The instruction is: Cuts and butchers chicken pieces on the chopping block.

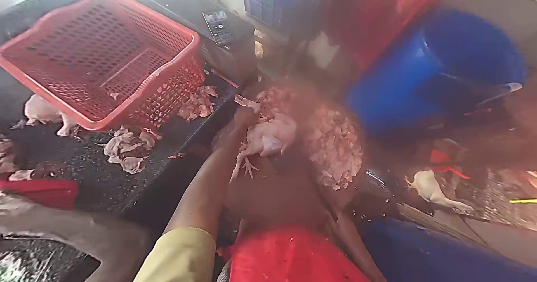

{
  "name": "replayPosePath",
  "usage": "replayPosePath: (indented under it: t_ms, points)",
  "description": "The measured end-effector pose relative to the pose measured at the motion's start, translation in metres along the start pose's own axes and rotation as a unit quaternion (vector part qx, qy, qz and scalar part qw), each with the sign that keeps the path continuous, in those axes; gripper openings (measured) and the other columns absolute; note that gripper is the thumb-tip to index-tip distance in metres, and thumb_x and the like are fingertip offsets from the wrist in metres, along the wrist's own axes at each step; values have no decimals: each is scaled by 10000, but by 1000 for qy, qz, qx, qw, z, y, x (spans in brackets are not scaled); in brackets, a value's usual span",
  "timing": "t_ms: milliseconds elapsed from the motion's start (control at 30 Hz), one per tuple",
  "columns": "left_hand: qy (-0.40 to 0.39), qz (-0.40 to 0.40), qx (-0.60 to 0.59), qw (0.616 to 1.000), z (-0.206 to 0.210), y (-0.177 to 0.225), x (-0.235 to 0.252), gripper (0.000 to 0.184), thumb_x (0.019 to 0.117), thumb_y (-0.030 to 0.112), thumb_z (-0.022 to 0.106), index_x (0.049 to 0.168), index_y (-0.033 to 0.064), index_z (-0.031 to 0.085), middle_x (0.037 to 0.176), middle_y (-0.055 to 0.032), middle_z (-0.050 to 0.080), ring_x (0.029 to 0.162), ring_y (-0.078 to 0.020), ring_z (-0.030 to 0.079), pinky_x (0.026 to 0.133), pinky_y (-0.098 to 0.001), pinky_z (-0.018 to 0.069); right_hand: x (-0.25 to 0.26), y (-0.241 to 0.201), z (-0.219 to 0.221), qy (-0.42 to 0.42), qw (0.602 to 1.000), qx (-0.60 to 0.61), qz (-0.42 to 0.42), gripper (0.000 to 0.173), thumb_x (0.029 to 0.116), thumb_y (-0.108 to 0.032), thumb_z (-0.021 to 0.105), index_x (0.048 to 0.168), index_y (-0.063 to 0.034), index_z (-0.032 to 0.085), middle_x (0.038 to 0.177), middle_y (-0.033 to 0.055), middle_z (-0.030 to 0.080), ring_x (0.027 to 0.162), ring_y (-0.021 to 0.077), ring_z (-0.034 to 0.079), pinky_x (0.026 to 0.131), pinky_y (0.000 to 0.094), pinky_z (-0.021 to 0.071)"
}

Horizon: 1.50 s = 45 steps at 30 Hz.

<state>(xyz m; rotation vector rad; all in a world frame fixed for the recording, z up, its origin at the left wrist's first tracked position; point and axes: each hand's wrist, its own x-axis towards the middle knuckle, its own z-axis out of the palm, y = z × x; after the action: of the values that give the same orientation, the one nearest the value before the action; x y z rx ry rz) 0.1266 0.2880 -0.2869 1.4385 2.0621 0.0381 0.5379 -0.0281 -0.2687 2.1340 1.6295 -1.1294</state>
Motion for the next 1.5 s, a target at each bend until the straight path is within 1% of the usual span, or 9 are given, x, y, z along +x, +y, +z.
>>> replayPosePath:
  t_ms: [167,267,467,567,667,800,1000,1333,1500]
  points:
    - [-10,50,-369,928,-33,-26,-31,397,1013,192,566,1361,1,564,1211,-208,659,1087,-306,648,970,-520,523,2,0,-7,-25,1000,3,9,514,1076,-464,470,1342,-47,607,1080,224,715,1035,387,698,929,584,533]
    - [-34,143,-481,865,-59,-53,-99,443,1070,324,437,1410,64,552,1233,-131,687,1086,-222,675,976,-434,554,0,0,-9,-33,999,12,2,496,1075,-456,476,1329,-51,608,1059,219,713,1012,381,700,911,587,537]
    - [-71,124,-436,888,-46,-51,-241,359,1042,372,469,1132,96,682,843,20,676,732,-69,634,710,-294,564,3,2,-14,-40,999,4,-36,495,1079,-448,465,1291,-28,622,1066,221,707,1022,378,694,922,580,531]
    - [-167,93,-539,820,3,-36,-272,345,1087,384,431,1016,148,672,629,77,512,496,-23,449,485,-194,425,3,5,-18,-46,997,5,-58,503,1080,-476,446,1265,-42,619,1057,207,696,1000,368,690,894,587,536]
    - [-161,67,-618,766,35,-26,-288,418,1112,400,318,1171,114,617,819,-9,673,697,-117,658,676,-309,596,10,13,-18,-55,993,56,-89,498,1077,-462,467,1252,-21,617,1014,208,686,940,354,684,879,580,536]
    - [-197,-10,-587,785,112,-37,-288,389,1110,346,404,1325,48,533,997,-73,686,917,-191,691,871,-407,591,13,31,-15,-117,968,199,-97,460,1081,-404,489,1301,-6,561,849,117,596,693,211,584,685,422,532]
    - [-138,-118,-609,772,191,-21,-316,351,1117,309,417,1264,42,591,758,13,586,635,-92,562,632,-276,520,6,45,1,-104,953,282,-44,470,1100,-466,397,1086,-29,570,674,23,481,529,146,465,531,352,462]
    - [-204,-106,-332,915,198,-18,-338,531,1108,490,336,1162,56,636,828,-55,577,655,-169,525,632,-395,489,-21,-56,-46,-32,878,207,-431,770,1010,-715,297,1066,-25,635,729,-8,531,617,80,507,591,296,484]
    - [-192,-108,-304,927,202,-16,-336,579,1103,513,336,1255,24,608,999,-162,646,852,-277,629,798,-510,531,32,-59,-5,-115,960,26,-254,613,1112,-484,306,1186,24,640,996,204,661,937,307,654,895,520,515]
